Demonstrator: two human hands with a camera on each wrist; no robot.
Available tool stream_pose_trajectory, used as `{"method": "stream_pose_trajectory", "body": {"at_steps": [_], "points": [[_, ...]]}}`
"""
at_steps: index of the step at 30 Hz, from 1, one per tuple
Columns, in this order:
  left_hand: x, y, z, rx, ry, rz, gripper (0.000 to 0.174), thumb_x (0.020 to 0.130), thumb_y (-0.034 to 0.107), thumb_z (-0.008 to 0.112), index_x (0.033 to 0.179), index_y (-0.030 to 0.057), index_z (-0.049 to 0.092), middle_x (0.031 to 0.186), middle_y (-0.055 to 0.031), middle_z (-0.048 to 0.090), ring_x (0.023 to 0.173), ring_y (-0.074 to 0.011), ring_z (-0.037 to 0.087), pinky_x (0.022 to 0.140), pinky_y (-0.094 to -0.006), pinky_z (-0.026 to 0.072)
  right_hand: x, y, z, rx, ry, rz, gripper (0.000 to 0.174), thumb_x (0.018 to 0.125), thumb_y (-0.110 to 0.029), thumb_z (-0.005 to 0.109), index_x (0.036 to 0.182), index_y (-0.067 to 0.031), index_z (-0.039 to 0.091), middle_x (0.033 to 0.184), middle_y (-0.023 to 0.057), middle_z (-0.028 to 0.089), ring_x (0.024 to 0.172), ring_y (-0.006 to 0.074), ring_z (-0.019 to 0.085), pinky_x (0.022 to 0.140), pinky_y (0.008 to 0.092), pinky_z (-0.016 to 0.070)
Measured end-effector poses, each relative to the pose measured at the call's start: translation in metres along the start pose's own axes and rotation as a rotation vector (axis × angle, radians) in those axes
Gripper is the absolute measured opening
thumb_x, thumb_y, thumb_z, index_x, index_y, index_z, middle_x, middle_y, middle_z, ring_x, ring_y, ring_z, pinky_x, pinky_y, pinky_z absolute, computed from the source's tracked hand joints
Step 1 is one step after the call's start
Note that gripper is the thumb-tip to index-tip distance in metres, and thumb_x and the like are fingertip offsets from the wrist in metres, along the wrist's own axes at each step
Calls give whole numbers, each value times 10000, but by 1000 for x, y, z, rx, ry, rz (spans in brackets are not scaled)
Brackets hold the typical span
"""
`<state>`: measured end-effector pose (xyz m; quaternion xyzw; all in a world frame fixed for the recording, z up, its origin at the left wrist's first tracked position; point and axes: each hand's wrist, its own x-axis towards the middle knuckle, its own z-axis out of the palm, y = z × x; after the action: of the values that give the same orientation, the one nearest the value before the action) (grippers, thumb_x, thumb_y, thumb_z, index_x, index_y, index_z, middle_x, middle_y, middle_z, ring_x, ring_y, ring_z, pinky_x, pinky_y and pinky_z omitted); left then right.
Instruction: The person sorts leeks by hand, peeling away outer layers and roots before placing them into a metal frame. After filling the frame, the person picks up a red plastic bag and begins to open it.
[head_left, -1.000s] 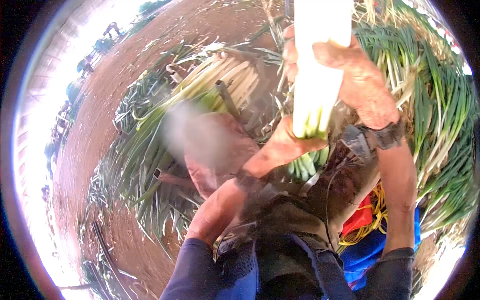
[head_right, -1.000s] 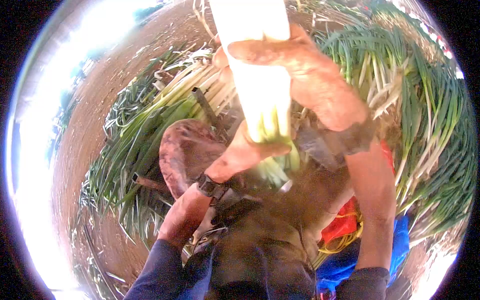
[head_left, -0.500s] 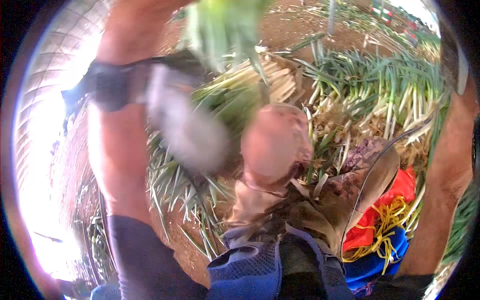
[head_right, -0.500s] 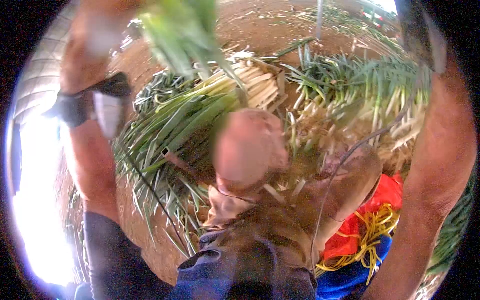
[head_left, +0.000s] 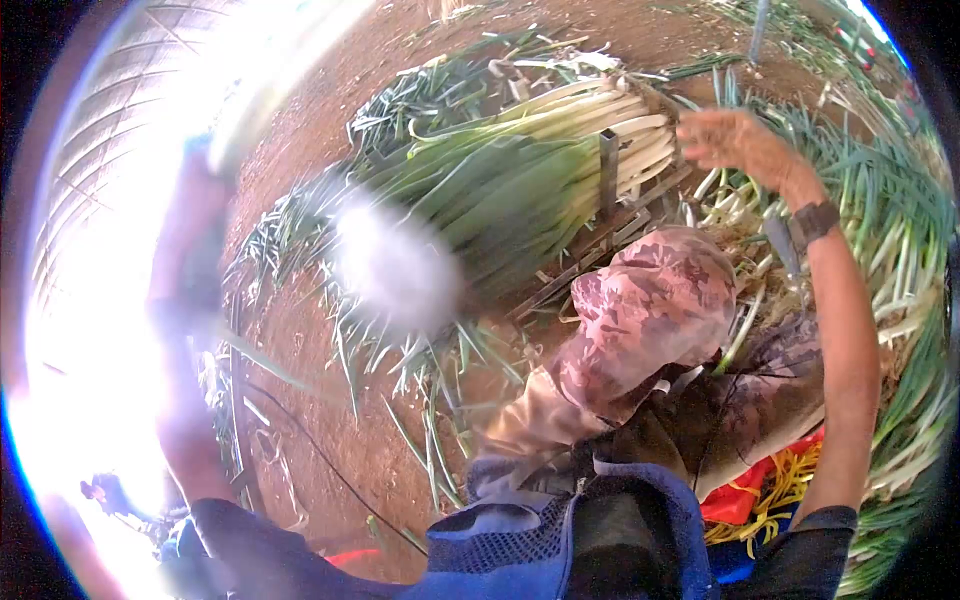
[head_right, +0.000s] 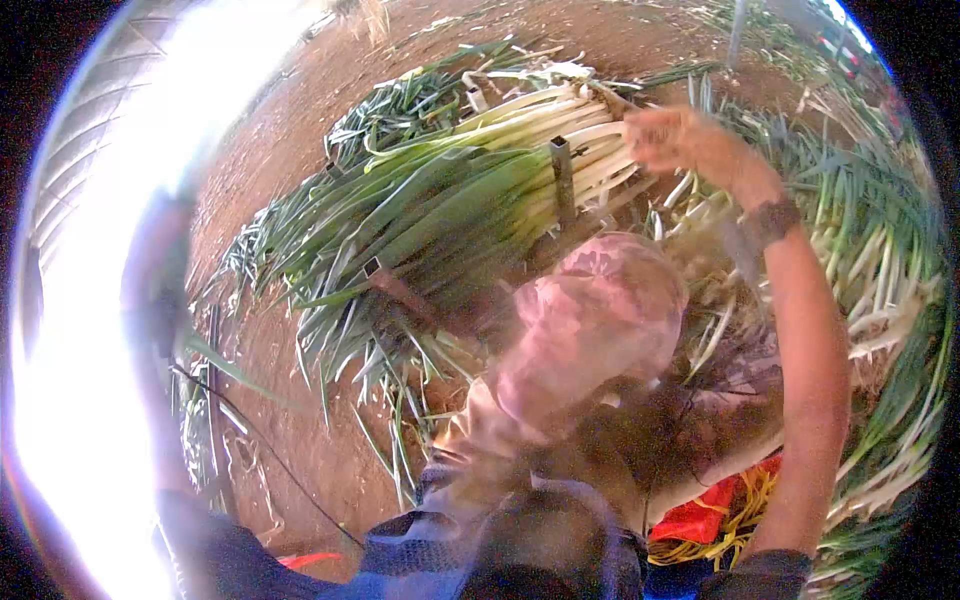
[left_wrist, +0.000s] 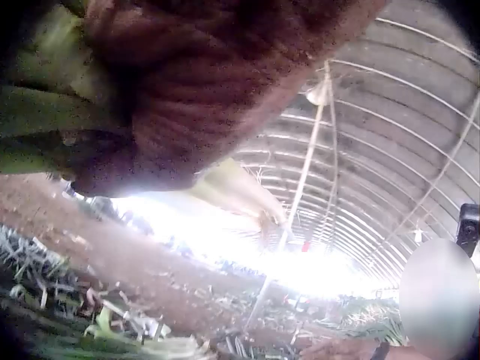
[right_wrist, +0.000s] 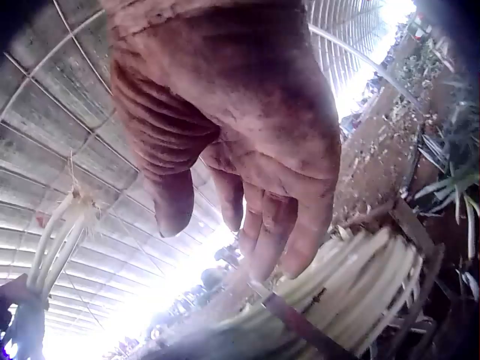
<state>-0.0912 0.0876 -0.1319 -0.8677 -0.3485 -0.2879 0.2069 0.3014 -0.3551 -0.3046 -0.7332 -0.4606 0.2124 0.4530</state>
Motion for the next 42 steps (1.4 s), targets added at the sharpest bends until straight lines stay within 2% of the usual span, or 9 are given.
{"method": "stream_pose_trajectory", "body": {"at_steps": [4,7,9,15,23,29,32,37,42], "points": [[-68,67,77,-248,-120,156,365,724,119,721,1052,-31,658,760,-48,666,650,-170,613,643,-292,504,20,56,49,281,-142,223,744,830,-573,678,1350,-56,549,1415,124,505,1250,230,535,1052,407,461],[-53,86,112,-326,-161,214,345,714,104,724,1025,-32,668,757,-37,663,649,-161,606,646,-279,495,48,99,97,283,-239,44,703,902,-406,662,1422,1,421,1447,155,468,1251,251,535,1046,375,461],[-28,92,134,-655,-1002,292,266,687,91,742,917,-32,687,735,3,647,638,-112,569,628,-241,462,64,101,118,285,-261,-5,696,926,-350,656,1446,20,379,1458,166,456,1252,258,535,1045,364,461],[-15,182,159,-999,-1370,171,181,654,74,741,818,9,697,682,35,611,582,-50,513,534,-229,407,104,126,189,388,-148,-138,779,940,-283,637,1540,-53,195,1584,154,242,1421,258,316,1159,391,302],[-15,251,274,-1290,-1323,289,262,585,118,711,791,-40,675,645,-18,598,550,-133,526,518,-306,423,115,79,184,1192,-225,-164,777,944,-232,611,1547,-64,150,1594,187,187,1472,293,181,1200,428,190],[-15,290,330,-1123,-1354,434,313,578,175,713,753,-79,659,640,-109,605,610,-185,581,581,-347,483,111,131,200,896,-37,-415,619,961,-298,591,1470,-22,373,1542,146,324,1376,226,377,1106,367,371],[-23,313,322,-1120,-1280,214,310,583,190,725,718,-80,653,654,-150,626,627,-212,606,603,-372,494,91,117,189,1234,18,190,484,919,-104,603,1381,-10,492,1334,82,571,1184,203,552,999,329,448],[-32,353,336,-857,-1181,429,355,617,201,762,815,-71,648,748,-174,652,703,-242,627,650,-389,501,58,187,148,706,-74,-267,457,934,-275,623,1246,58,586,1186,156,658,1038,228,645,903,339,524],[-29,362,341,-949,-1320,336,473,686,254,825,1005,-15,602,919,-147,601,874,-270,591,767,-355,480,77,215,98,-15,565,321,415,914,-174,606,1310,-58,566,1275,134,608,1128,281,594,1000,397,456]]}}
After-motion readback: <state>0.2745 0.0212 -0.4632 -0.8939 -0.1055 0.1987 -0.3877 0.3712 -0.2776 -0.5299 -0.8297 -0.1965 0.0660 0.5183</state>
